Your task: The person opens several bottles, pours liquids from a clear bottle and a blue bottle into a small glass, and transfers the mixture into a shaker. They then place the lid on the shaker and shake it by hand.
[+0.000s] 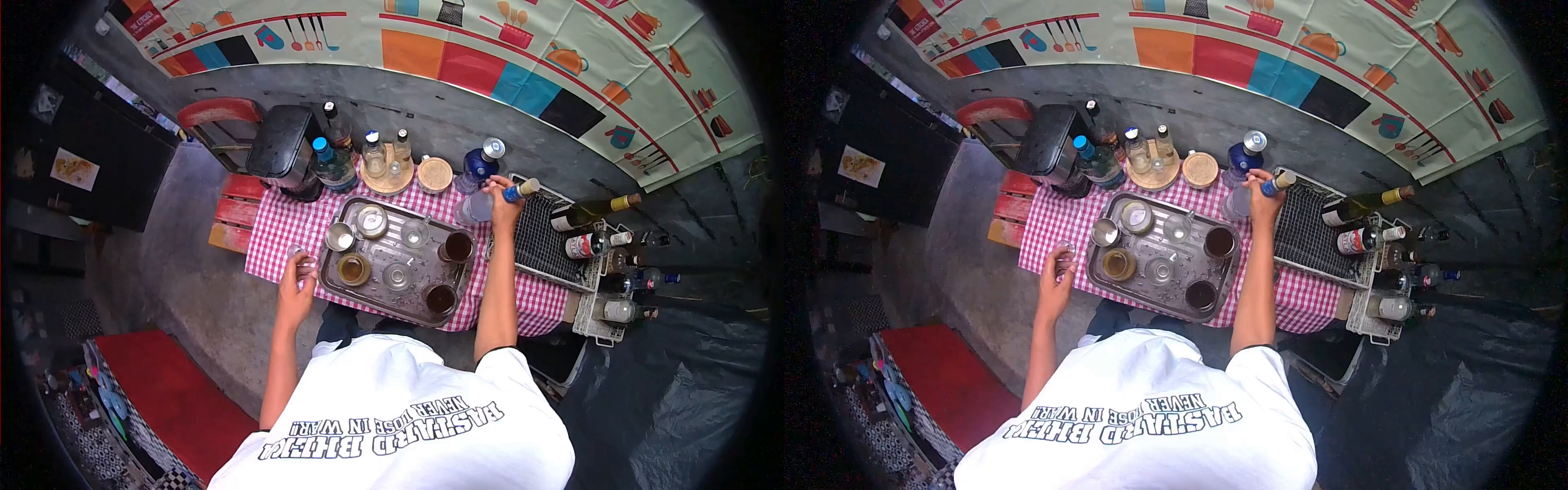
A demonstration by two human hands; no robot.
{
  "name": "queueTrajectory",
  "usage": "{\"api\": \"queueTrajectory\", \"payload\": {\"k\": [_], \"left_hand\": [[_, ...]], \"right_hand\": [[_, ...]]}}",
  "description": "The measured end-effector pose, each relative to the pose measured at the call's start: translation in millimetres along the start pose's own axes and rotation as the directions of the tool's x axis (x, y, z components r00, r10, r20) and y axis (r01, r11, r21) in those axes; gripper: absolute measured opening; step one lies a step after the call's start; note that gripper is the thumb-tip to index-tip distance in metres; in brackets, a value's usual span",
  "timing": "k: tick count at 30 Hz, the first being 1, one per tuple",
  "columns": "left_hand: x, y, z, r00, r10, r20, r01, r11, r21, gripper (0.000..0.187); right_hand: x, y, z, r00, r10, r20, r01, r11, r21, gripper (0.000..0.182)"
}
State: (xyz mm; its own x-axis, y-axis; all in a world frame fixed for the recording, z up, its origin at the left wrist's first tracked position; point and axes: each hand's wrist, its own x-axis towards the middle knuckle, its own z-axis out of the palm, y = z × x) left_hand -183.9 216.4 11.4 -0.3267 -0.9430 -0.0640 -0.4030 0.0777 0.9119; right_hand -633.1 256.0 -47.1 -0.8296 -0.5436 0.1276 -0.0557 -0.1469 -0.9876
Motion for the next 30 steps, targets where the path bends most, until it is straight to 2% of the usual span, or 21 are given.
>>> {"api": "queueTrajectory", "payload": {"k": [6,9,15,19,21,26,30], "left_hand": [[7.4,9.9,-2.4,1.000,0.012,0.025,-0.012,1.000,-0.012,0.043],[11.7,9.0,-4.4,0.994,0.043,0.104,-0.046,0.998,0.032,0.043],[23.4,5.3,-27.3,0.996,0.083,0.046,-0.085,0.995,0.060,0.035],[31.5,3.1,-45.8,0.997,0.075,0.023,-0.076,0.996,0.046,0.037],[38.7,2.0,-49.3,0.998,0.070,0.004,-0.070,0.997,-0.044,0.043],[48.7,-2.0,-64.1,0.996,0.086,0.035,-0.083,0.993,-0.087,0.046],[65.9,-24.2,-82.9,0.985,0.137,0.102,-0.133,0.990,-0.042,0.045]], "right_hand": [[-0.9,-54.3,-7.5,0.990,-0.123,0.065,0.121,0.992,0.031,0.017],[-3.7,-94.0,-8.8,0.980,-0.188,0.067,0.185,0.981,0.053,0.016],[-39.4,-196.5,-12.6,0.935,-0.353,0.028,0.352,0.935,0.038,0.019],[-67.5,-251.3,-2.5,0.881,-0.469,0.068,0.461,0.881,0.110,0.023],[-80.1,-266.2,11.2,0.793,-0.595,0.127,0.567,0.798,0.203,0.024],[-115.6,-270.3,64.4,0.834,-0.520,0.183,0.454,0.836,0.307,0.026],[-149.2,-257.3,125.4,0.849,-0.415,0.326,0.324,0.897,0.299,0.026]]}}
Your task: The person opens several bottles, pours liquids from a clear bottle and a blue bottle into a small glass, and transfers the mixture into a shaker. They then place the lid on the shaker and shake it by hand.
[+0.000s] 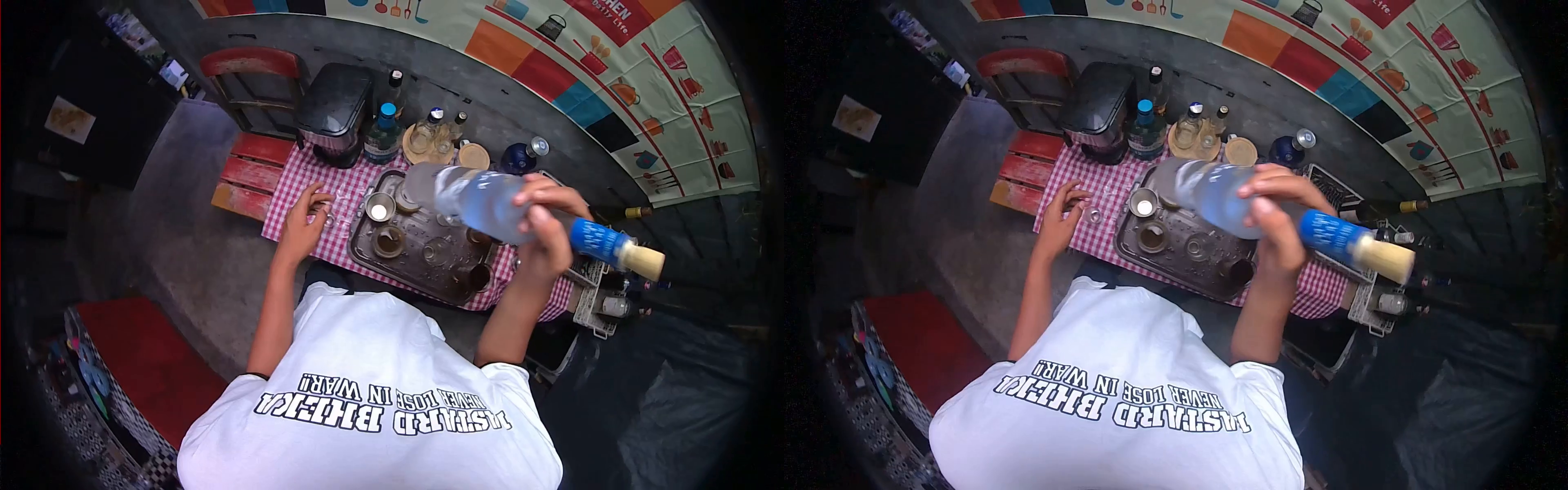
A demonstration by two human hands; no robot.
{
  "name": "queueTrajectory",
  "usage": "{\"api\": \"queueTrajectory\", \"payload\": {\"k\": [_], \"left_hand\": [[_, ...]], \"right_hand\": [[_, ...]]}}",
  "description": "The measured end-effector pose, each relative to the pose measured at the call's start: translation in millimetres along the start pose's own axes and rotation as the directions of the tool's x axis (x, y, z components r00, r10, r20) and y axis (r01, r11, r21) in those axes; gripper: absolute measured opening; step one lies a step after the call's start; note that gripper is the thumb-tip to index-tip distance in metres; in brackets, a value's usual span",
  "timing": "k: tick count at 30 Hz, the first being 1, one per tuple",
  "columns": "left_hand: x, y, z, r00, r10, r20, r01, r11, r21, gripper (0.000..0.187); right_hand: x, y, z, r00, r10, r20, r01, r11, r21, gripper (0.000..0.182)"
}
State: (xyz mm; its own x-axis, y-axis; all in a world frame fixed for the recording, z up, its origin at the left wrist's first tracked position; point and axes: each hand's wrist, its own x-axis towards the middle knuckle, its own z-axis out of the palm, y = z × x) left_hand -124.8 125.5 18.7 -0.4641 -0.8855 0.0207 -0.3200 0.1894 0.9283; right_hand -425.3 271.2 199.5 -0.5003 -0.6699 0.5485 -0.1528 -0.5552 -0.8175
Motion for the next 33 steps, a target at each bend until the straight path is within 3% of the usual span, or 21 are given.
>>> {"api": "queueTrajectory", "payload": {"k": [3,6,10,12,14,18,20,22,24,26,28,30,33], "left_hand": [[16.8,-24.9,-21.6,0.998,-0.021,0.064,0.024,0.999,-0.039,0.044],[34.1,-35.9,-51.4,0.993,-0.008,0.118,0.012,0.999,-0.033,0.043],[49.5,-65.7,-87.3,0.995,-0.040,0.091,0.053,0.988,-0.143,0.035],[55.9,-77.9,-105.5,0.994,-0.041,0.104,0.053,0.992,-0.115,0.030],[60.1,-84.8,-118.7,0.989,-0.038,0.146,0.052,0.994,-0.095,0.028],[67.5,-73.0,-135.7,0.984,-0.031,0.176,0.061,0.984,-0.168,0.038],[73.8,-56.0,-142.8,0.982,-0.007,0.187,0.042,0.983,-0.180,0.046],[81.8,-46.6,-146.8,0.970,0.020,0.242,0.018,0.988,-0.155,0.047],[89.6,-28.2,-150.1,0.959,0.045,0.281,0.006,0.984,-0.180,0.045],[97.7,-10.4,-149.5,0.913,0.282,0.294,-0.270,0.959,-0.081,0.046],[102.2,-6.4,-144.1,0.895,0.307,0.323,-0.283,0.951,-0.122,0.047],[106.0,-14.4,-134.8,0.876,0.377,0.302,-0.369,0.925,-0.087,0.046],[107.9,-13.7,-128.6,0.885,0.338,0.320,-0.315,0.941,-0.124,0.041]], "right_hand": [[-4.8,23.5,54.0,0.983,0.075,0.165,-0.064,0.995,-0.070,0.020],[-12.7,64.0,103.4,0.960,0.174,0.220,-0.156,0.983,-0.097,0.014],[-23.1,112.0,161.0,0.951,0.241,0.195,-0.212,0.964,-0.160,0.009],[-31.2,134.8,183.9,0.913,0.362,0.187,-0.319,0.921,-0.224,0.012],[-43.3,165.9,201.8,0.909,0.365,0.202,-0.327,0.924,-0.197,0.011],[-60.7,211.5,241.0,0.867,0.476,0.145,-0.428,0.862,-0.271,0.016],[-64.0,226.0,257.8,0.830,0.552,0.082,-0.540,0.832,-0.130,0.019],[-71.5,246.6,261.1,0.822,0.547,0.155,-0.515,0.832,-0.205,0.023],[-77.9,263.6,269.8,0.832,0.552,0.063,-0.540,0.830,-0.136,0.021],[-77.7,267.2,276.1,0.846,0.531,0.050,-0.520,0.842,-0.143,0.020],[-75.3,268.8,282.2,0.842,0.534,0.079,-0.522,0.843,-0.127,0.019],[-79.3,268.0,280.5,0.850,0.523,0.057,-0.500,0.837,-0.222,0.019],[-93.1,292.3,279.1,0.899,0.434,0.060,-0.368,0.823,-0.432,0.020]]}}
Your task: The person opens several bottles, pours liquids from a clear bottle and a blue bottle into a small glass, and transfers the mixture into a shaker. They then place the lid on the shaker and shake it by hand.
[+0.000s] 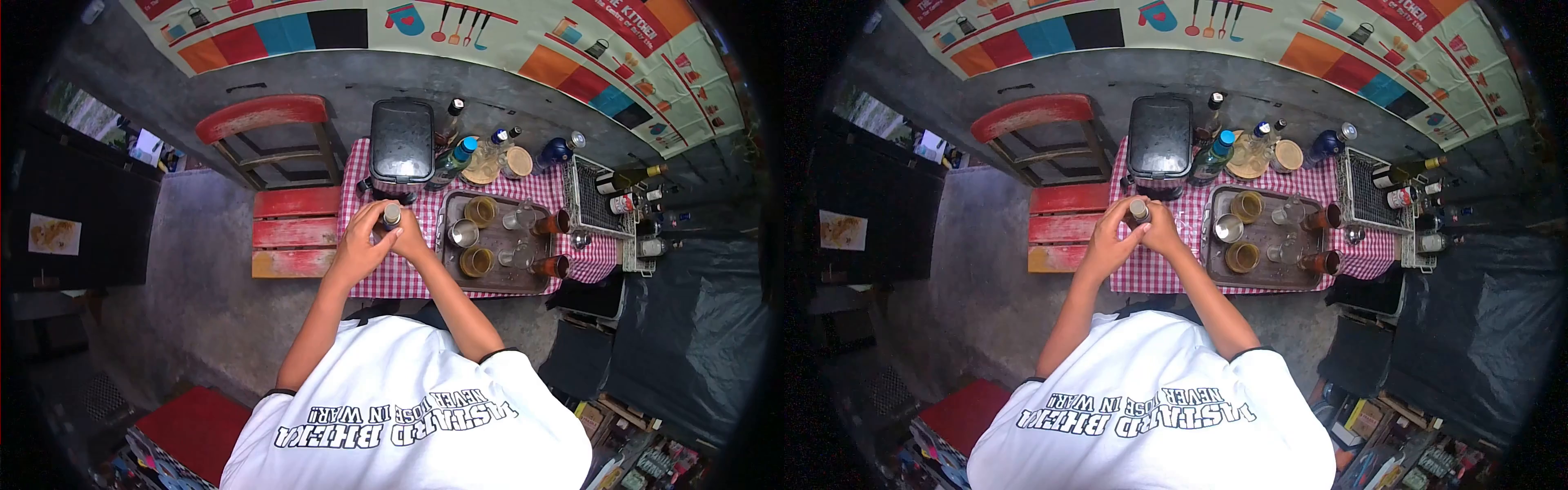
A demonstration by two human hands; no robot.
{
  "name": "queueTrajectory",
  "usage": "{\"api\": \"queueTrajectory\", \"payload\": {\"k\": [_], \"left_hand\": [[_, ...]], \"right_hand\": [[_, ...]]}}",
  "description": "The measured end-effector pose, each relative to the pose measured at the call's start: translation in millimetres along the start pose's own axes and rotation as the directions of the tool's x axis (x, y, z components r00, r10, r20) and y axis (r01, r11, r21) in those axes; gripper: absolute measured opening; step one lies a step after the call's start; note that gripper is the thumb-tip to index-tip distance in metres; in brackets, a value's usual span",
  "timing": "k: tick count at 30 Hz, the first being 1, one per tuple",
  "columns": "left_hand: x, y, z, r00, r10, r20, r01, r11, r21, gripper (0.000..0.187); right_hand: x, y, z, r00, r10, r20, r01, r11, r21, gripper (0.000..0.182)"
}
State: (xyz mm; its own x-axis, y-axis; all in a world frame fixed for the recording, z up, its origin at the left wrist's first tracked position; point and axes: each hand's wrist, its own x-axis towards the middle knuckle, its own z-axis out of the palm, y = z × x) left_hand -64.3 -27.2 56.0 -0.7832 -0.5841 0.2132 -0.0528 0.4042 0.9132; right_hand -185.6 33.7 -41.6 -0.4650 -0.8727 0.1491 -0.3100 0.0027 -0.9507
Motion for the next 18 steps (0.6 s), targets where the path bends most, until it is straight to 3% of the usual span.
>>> {"api": "queueTrajectory", "payload": {"k": [2,6,7,9,11,13,18], "left_hand": [[0.3,-1.0,3.9,0.997,-0.081,-0.003,0.080,0.994,-0.079,0.036],[0.2,-4.4,7.4,0.995,-0.098,0.034,0.100,0.991,-0.085,0.036],[-1.0,-7.3,8.3,0.997,-0.066,0.029,0.066,0.998,-0.017,0.037],[-2.9,-13.1,11.2,0.999,-0.024,0.028,0.023,0.999,0.047,0.037],[-3.8,-16.4,14.2,0.999,-0.049,0.014,0.050,0.999,-0.015,0.037],[-2.6,-12.7,16.3,0.999,-0.037,0.002,0.037,0.999,-0.038,0.036],[-3.6,-42.1,35.3,0.997,-0.074,0.028,0.077,0.991,-0.108,0.029]], "right_hand": [[-3.6,11.4,1.8,1.000,0.017,-0.007,-0.017,1.000,-0.023,0.021],[-3.7,-0.5,-8.2,0.999,-0.025,0.034,0.025,1.000,0.008,0.030],[-4.3,-9.0,-12.4,0.996,-0.056,0.064,0.053,0.998,0.045,0.033],[-13.0,-18.5,-29.6,0.990,-0.081,0.118,0.085,0.996,-0.028,0.043],[-26.3,-32.3,-48.3,0.987,0.066,0.149,-0.031,0.974,-0.226,0.052],[-41.5,-24.6,-71.3,0.971,0.103,0.217,-0.038,0.958,-0.286,0.061],[-61.5,-92.6,-98.0,0.988,0.134,0.083,-0.124,0.985,-0.117,0.060]]}}
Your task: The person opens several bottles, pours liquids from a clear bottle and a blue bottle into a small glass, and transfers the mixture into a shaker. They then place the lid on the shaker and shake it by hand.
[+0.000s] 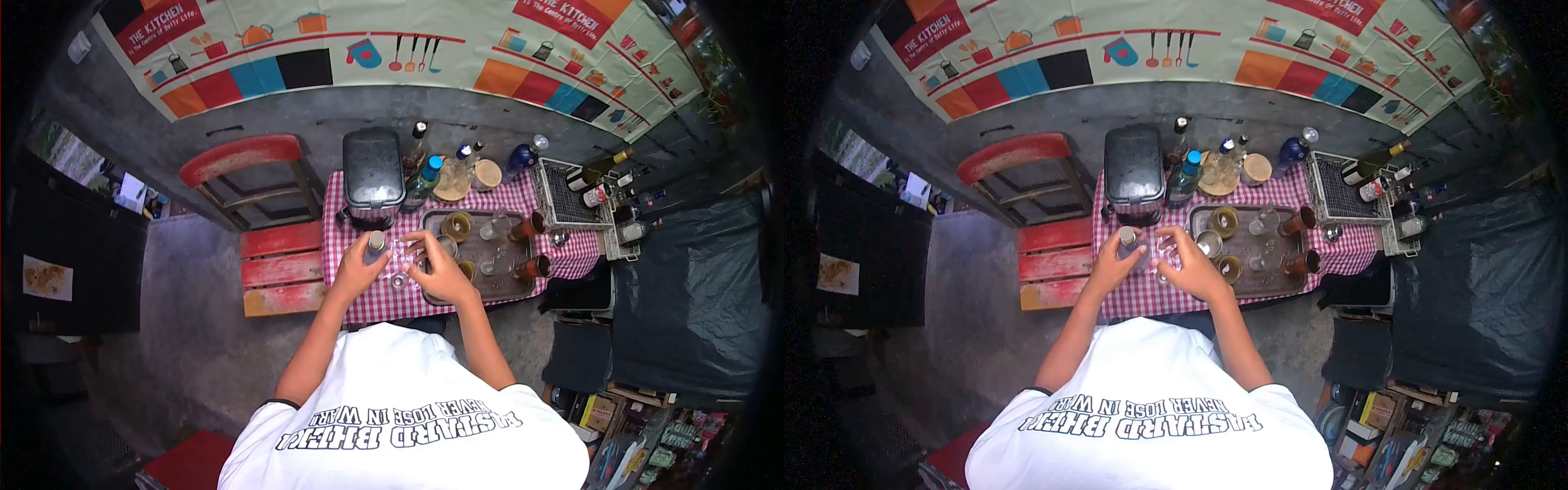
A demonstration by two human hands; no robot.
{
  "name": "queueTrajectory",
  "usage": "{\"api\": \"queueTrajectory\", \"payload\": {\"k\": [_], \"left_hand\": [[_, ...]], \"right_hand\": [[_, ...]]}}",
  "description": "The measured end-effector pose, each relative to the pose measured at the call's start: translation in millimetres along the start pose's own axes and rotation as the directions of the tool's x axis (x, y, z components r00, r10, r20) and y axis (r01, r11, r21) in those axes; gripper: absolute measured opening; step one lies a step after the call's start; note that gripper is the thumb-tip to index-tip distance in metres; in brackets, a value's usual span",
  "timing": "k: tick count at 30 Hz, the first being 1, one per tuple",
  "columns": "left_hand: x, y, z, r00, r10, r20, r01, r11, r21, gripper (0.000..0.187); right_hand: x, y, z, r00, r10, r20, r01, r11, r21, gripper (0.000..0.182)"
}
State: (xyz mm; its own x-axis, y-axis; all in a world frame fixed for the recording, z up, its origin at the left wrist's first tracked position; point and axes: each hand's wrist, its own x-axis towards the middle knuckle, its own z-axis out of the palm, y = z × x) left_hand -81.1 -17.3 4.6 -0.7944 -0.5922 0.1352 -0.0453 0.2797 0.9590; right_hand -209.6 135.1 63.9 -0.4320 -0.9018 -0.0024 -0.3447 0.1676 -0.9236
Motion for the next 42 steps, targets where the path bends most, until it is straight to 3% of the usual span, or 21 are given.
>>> {"api": "queueTrajectory", "payload": {"k": [1,3,5,7,9,11,13,17,19,25,30,33,34,35,36,39,40,42], "left_hand": [[2.5,-11.8,4.6,1.000,-0.019,0.011,0.020,0.998,-0.053,0.028],[6.6,-29.6,12.9,0.999,-0.031,0.016,0.033,0.990,-0.134,0.025],[7.4,-20.4,13.6,0.999,-0.024,-0.023,0.022,0.998,-0.064,0.021],[8.5,-29.2,12.6,1.000,0.017,-0.004,-0.017,0.999,-0.036,0.017],[11.8,-42.5,15.3,0.982,0.186,-0.018,-0.186,0.982,-0.024,0.014],[11.2,-40.0,15.3,0.984,0.179,-0.010,-0.179,0.984,-0.016,0.014],[8.8,-39.9,17.3,1.000,0.031,-0.007,-0.031,0.998,-0.059,0.014],[7.5,-41.8,16.7,0.998,0.061,-0.008,-0.061,0.998,-0.007,0.017],[7.3,-44.6,17.6,0.999,0.050,-0.012,-0.050,0.997,0.065,0.019],[11.7,-50.8,24.8,0.993,0.082,-0.084,-0.085,0.996,-0.039,0.024],[13.1,-51.5,23.6,0.998,0.055,-0.031,-0.057,0.995,-0.080,0.025],[14.7,-47.9,28.7,0.977,0.176,-0.121,-0.191,0.973,-0.130,0.014],[14.6,-45.8,28.5,0.985,0.109,-0.134,-0.128,0.981,-0.147,0.010],[14.8,-43.8,28.3,0.988,0.039,-0.148,-0.064,0.984,-0.166,0.012],[15.6,-41.4,26.2,0.991,0.048,-0.129,-0.062,0.992,-0.111,0.020],[15.0,-45.0,28.7,0.990,0.051,-0.128,-0.060,0.996,-0.064,0.020],[14.7,-45.5,28.4,0.989,0.052,-0.136,-0.059,0.997,-0.051,0.020],[14.6,-45.0,28.4,0.991,0.027,-0.134,-0.034,0.998,-0.054,0.020]], "right_hand": [[1.7,-20.9,-5.7,1.000,-0.015,-0.015,0.015,1.000,-0.009,0.060],[11.0,-55.1,-6.8,0.974,-0.224,0.028,0.225,0.959,-0.175,0.064],[28.8,-62.6,-2.9,0.950,-0.286,0.125,0.310,0.912,-0.268,0.065],[45.5,-57.1,5.0,0.935,-0.289,0.206,0.346,0.870,-0.351,0.055],[60.0,-49.6,7.3,0.909,-0.330,0.256,0.413,0.795,-0.444,0.048],[67.9,-46.7,6.3,0.882,-0.352,0.313,0.470,0.709,-0.526,0.041],[67.0,-56.1,5.4,0.872,-0.278,0.403,0.478,0.664,-0.575,0.034],[65.0,-49.4,6.8,0.839,-0.348,0.419,0.539,0.643,-0.544,0.027],[62.7,-40.4,9.5,0.831,-0.384,0.401,0.552,0.656,-0.515,0.024],[54.0,-23.1,24.2,0.841,-0.522,0.146,0.527,0.725,-0.445,0.020],[49.1,-15.8,34.7,0.826,-0.564,-0.011,0.509,0.753,-0.418,0.018],[50.7,-7.8,36.0,0.821,-0.570,-0.032,0.499,0.744,-0.444,0.018],[53.3,0.0,38.1,0.894,-0.405,-0.192,0.390,0.914,-0.112,0.017],[55.6,7.6,38.4,0.943,-0.187,-0.275,0.259,0.932,0.253,0.016],[55.3,2.4,24.3,0.962,-0.139,-0.234,0.202,0.942,0.268,0.014],[57.7,-16.7,-1.7,0.947,-0.179,-0.265,0.279,0.868,0.411,0.016],[56.3,-17.8,-13.0,0.976,-0.117,-0.186,0.192,0.866,0.462,0.014],[56.3,-21.9,-25.0,0.970,-0.127,-0.205,0.213,0.852,0.479,0.011]]}}
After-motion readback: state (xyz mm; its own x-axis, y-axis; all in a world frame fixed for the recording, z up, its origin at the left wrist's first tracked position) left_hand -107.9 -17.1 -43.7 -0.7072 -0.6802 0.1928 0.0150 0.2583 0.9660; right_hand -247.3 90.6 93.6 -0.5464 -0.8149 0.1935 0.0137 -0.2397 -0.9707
